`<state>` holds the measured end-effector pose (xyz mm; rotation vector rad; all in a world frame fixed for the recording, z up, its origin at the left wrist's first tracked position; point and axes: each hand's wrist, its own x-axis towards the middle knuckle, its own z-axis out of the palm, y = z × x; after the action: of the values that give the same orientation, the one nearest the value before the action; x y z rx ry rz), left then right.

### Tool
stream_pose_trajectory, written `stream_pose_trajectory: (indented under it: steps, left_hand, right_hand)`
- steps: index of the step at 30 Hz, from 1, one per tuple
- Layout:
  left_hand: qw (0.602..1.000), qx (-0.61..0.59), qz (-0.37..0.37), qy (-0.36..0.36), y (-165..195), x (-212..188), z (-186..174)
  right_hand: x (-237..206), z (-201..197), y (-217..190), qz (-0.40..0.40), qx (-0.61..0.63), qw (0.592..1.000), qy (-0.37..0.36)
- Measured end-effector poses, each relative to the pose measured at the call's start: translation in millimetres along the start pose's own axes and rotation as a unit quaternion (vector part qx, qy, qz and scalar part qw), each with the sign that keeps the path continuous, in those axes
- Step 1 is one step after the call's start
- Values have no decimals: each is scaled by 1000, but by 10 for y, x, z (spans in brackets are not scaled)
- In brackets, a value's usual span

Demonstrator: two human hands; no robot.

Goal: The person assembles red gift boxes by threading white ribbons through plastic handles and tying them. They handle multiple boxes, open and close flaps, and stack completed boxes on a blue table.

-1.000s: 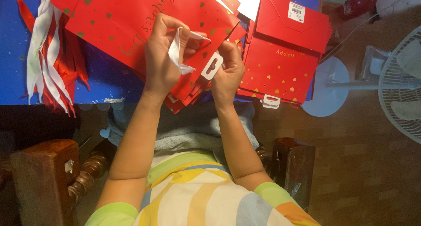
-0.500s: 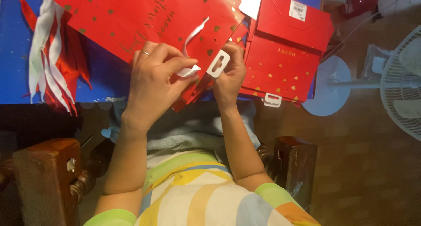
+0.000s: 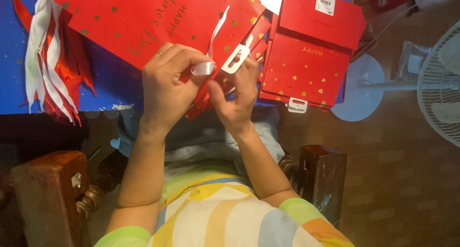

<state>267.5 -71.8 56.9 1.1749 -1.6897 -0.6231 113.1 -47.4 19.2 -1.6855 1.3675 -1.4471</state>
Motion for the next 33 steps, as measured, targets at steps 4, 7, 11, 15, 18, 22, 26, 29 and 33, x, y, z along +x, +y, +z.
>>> stream_pose_trajectory:
  steps: [4,7,11,15,18,22,26,29,33]
  left_hand:
    - [999,-38,-29,4,-8,-9,2]
    - [995,-95,-29,4,-14,-18,-1]
    - [995,-81,-32,52,17,-12,8]
    - [987,-76,-28,141,107,-24,-52]
    - [966,145,59,207,197,-118,-99]
    - [967,214,74,119,222,-271,-25]
    - [983,163,23,78,63,-247,113]
    - [992,99,15,74,-19,-203,165]
    - [993,84,28,81,-25,-187,186]
  right_hand:
    - [14,-27,-3,30,14,999,-17]
    - [8,-48,15,67,21,997,-23]
    - [3,-65,37,85,28,996,-27]
    - [-3,-71,56,52,10,998,-31]
    - [-1,-60,84,95,43,994,-22]
    - [-9,-42,120,89,48,995,-15]
    - [-28,-45,137,71,28,997,-18]
    - [-31,-59,144,58,8,998,-27]
    - [-15,-39,155,59,16,998,-19]
